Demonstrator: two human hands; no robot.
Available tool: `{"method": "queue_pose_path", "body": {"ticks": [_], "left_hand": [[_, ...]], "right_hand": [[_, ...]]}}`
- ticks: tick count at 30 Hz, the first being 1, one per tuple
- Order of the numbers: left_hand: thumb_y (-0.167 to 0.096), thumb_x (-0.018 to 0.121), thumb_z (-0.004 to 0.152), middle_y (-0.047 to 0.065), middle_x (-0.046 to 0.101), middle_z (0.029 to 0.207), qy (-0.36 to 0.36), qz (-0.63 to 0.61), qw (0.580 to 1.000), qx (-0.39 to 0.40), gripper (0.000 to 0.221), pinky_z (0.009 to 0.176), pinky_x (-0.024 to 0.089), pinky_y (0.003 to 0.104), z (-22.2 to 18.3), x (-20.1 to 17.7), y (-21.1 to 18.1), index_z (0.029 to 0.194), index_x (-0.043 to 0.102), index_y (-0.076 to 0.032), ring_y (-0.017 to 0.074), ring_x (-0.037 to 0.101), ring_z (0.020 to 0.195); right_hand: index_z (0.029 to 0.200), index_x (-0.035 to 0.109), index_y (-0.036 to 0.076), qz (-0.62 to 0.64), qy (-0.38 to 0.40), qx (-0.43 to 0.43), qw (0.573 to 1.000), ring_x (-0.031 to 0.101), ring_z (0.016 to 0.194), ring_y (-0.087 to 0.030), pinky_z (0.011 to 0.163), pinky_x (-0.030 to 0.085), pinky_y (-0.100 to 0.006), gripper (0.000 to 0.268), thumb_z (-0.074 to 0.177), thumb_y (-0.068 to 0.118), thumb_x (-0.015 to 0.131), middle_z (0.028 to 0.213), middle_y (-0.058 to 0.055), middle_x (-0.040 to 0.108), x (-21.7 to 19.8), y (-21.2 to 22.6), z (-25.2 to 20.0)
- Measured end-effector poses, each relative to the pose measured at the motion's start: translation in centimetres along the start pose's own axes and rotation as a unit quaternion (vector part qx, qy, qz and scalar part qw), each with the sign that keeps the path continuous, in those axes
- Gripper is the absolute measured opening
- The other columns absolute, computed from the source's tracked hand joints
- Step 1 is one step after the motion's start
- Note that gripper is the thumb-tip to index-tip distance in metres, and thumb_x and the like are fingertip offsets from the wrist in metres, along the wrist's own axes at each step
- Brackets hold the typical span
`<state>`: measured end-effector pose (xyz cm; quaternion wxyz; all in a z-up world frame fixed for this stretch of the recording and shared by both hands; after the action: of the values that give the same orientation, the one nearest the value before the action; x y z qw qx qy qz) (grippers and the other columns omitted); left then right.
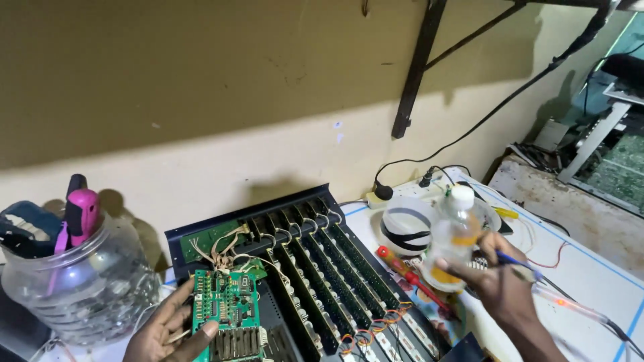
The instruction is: Cleaning an electronic circuit board using a screwdriver, cleaning solution, and a brush.
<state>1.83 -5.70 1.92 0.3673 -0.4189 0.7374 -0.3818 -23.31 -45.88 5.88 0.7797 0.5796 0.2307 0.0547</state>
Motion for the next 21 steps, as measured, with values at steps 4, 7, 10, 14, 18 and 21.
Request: {"method": "queue_pose_path", "body": {"ticks": [4,7,10,14,18,21], "left_hand": [[-0.019,0.078,0.079,0.008,0.044,0.164,-0.009,-0.009,1.000,0.013,0.086,0.130,0.029,0.051,1.2,-0.2,1.2,0.157,0.047,-0.039,0.0271,0.037,0.156],[-0.009,0.076,0.079,0.013,0.058,0.153,0.009,-0.077,0.997,0.020,0.086,0.126,0.030,0.045,3.2,0.2,2.5,0.157,0.049,-0.032,0.0267,0.048,0.150],[-0.005,0.078,0.075,0.015,0.066,0.150,0.031,-0.119,0.991,0.045,0.090,0.124,0.031,0.041,5.2,0.0,3.7,0.158,0.051,-0.027,0.0239,0.051,0.149],[0.016,0.064,0.069,0.024,0.066,0.147,0.071,-0.230,0.969,0.056,0.094,0.093,0.051,0.047,5.9,0.3,4.4,0.157,0.050,-0.014,0.0428,0.071,0.111],[0.007,0.064,0.063,0.014,0.039,0.167,0.029,-0.175,0.982,0.056,0.099,0.120,0.036,0.063,4.0,-0.3,3.0,0.156,0.049,-0.020,0.0362,0.034,0.157],[0.001,0.053,0.060,0.014,0.053,0.161,-0.036,-0.216,0.975,0.035,0.094,0.121,0.035,0.048,2.6,-0.6,2.5,0.152,0.058,-0.017,0.0261,0.039,0.157]], "right_hand": [[0.077,0.030,0.015,-0.041,-0.009,-0.082,0.996,0.044,0.072,-0.019,0.061,0.036,-0.035,0.060,0.064,0.017,0.088,0.080,-0.004,0.047,3.9,5.6,1.9],[0.080,0.031,0.015,-0.024,0.006,-0.062,0.998,0.038,0.074,-0.019,0.063,0.036,-0.035,0.059,0.072,0.014,0.089,0.082,-0.003,0.038,6.9,8.7,3.9],[0.089,0.051,0.009,-0.058,0.031,-0.106,0.992,0.057,0.086,-0.021,0.077,0.048,-0.036,0.045,0.068,0.018,0.090,0.094,-0.007,0.058,10.5,9.7,6.0],[0.110,0.061,0.009,-0.124,0.071,-0.108,0.984,0.072,0.097,-0.024,0.085,0.054,-0.039,0.054,0.065,0.015,0.091,0.103,-0.008,0.075,13.6,8.3,7.4],[0.104,0.052,0.008,-0.256,0.128,-0.034,0.958,0.053,0.081,-0.025,0.069,0.042,-0.041,0.053,0.075,0.032,0.090,0.093,-0.010,0.059,14.8,3.6,10.1],[0.116,0.059,0.008,-0.226,0.130,-0.034,0.965,0.065,0.104,-0.033,0.088,0.047,-0.043,0.065,0.066,0.032,0.093,0.116,-0.013,0.069,14.2,3.9,9.8]]}}
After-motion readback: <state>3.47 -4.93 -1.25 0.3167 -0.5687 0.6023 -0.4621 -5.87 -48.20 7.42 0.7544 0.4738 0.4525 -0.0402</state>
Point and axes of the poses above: each hand's wrist, its own z-axis towards the middle knuckle, its own x-axis out of the palm, y = z × x, the point moved 4 cm from there along z, towards the middle knuckle
